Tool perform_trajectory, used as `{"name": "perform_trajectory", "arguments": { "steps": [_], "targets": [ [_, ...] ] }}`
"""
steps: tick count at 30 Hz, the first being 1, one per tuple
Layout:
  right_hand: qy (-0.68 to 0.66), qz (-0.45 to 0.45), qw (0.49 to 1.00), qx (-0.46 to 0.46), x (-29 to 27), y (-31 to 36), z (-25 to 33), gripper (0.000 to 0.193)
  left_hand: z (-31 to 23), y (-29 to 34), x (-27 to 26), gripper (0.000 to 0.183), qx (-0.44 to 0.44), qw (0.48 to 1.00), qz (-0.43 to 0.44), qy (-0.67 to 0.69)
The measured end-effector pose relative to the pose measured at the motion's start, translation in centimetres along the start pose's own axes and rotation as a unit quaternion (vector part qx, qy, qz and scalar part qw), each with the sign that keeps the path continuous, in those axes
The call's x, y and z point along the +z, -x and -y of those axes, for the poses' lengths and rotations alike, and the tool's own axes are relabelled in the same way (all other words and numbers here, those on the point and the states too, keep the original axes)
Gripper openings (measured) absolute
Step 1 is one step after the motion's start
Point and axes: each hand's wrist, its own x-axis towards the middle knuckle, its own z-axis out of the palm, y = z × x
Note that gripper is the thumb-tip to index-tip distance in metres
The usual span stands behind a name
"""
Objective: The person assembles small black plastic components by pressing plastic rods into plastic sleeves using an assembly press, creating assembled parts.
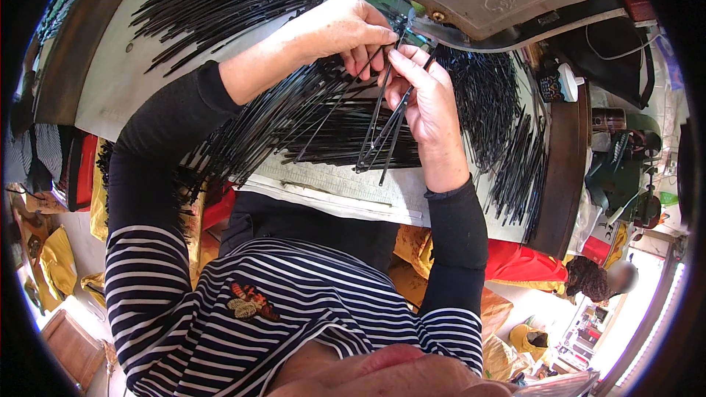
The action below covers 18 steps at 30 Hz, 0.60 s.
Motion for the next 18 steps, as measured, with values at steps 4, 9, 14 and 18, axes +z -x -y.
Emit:
{"name": "perform_trajectory", "arguments": {
  "steps": [4,9,14,18],
  "targets": [
    [-0.004,-0.007,1.000,-0.005,0.19,-0.02,-0.15,0.012,0.00,-0.09,0.16,0.026,0.009,0.999,-0.008,-0.043],
    [-0.006,-0.006,1.000,0.004,0.06,0.19,-0.03,0.012,-0.54,0.19,0.21,0.025,-0.012,1.000,-0.004,-0.022],
    [-0.016,-0.011,1.000,0.010,0.10,0.26,-0.04,0.013,0.08,-0.03,0.23,0.028,-0.010,1.000,-0.002,0.002],
    [-0.019,-0.019,1.000,0.012,0.31,0.45,0.41,0.015,-0.37,0.03,0.16,0.031,-0.009,1.000,0.003,0.012]
  ]
}}
